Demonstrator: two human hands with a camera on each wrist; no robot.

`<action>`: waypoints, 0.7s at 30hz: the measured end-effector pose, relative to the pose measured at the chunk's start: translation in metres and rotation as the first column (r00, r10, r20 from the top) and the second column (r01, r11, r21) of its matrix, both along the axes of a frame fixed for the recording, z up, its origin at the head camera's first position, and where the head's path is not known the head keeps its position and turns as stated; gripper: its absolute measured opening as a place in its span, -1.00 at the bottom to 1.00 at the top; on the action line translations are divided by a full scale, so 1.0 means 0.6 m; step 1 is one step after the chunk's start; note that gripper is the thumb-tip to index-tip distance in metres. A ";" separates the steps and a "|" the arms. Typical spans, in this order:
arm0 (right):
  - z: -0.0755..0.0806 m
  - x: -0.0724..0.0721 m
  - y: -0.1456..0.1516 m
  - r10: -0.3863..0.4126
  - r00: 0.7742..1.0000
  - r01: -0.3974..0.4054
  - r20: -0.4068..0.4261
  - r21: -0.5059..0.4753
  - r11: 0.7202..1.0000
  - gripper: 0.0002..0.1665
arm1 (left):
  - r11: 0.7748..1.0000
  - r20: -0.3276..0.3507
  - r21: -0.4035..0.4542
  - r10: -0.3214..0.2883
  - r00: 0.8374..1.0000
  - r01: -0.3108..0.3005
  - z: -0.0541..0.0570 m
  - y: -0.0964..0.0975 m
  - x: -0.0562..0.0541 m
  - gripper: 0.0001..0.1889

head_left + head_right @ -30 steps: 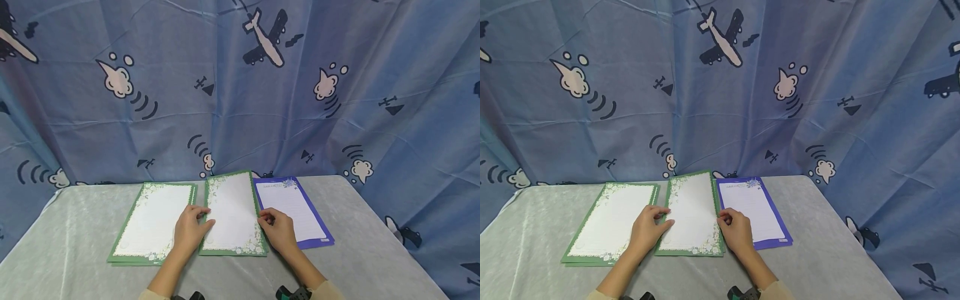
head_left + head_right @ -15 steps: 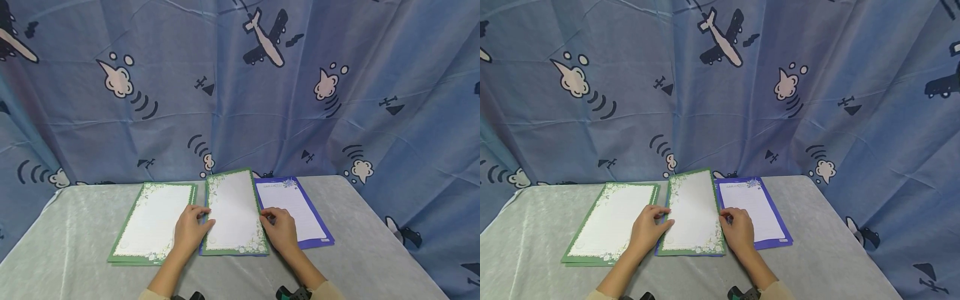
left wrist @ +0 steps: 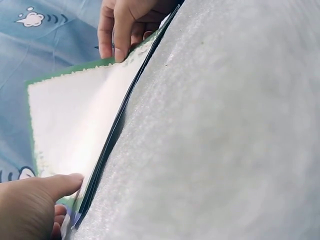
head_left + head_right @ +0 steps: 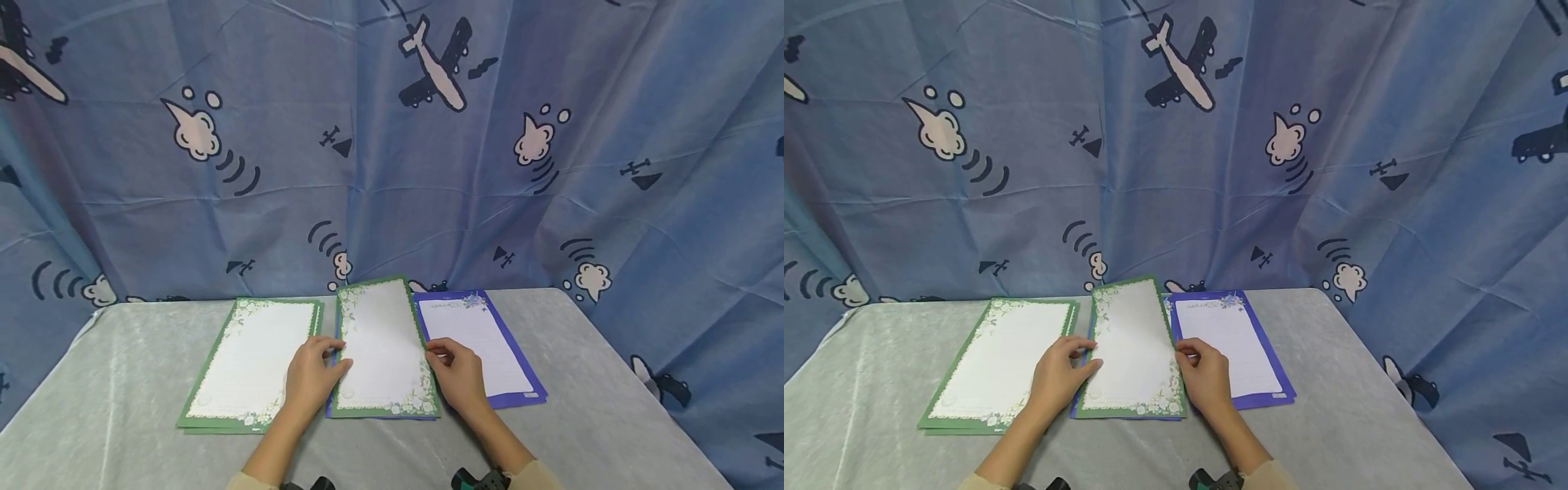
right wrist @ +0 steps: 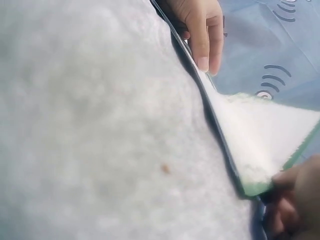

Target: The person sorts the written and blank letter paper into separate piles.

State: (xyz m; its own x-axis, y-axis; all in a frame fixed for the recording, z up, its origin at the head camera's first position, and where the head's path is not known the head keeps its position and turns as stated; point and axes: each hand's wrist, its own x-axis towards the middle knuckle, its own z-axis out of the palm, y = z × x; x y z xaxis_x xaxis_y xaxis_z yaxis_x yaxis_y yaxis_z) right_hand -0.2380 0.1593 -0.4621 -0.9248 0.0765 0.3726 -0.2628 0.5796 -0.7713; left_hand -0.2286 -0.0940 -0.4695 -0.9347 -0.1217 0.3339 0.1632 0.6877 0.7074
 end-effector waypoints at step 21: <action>0.024 -0.003 0.001 0.093 0.960 0.010 0.266 -0.360 0.933 -0.80 | 0.997 0.019 0.081 -0.016 1.000 0.014 0.011 -0.001 0.001 -0.80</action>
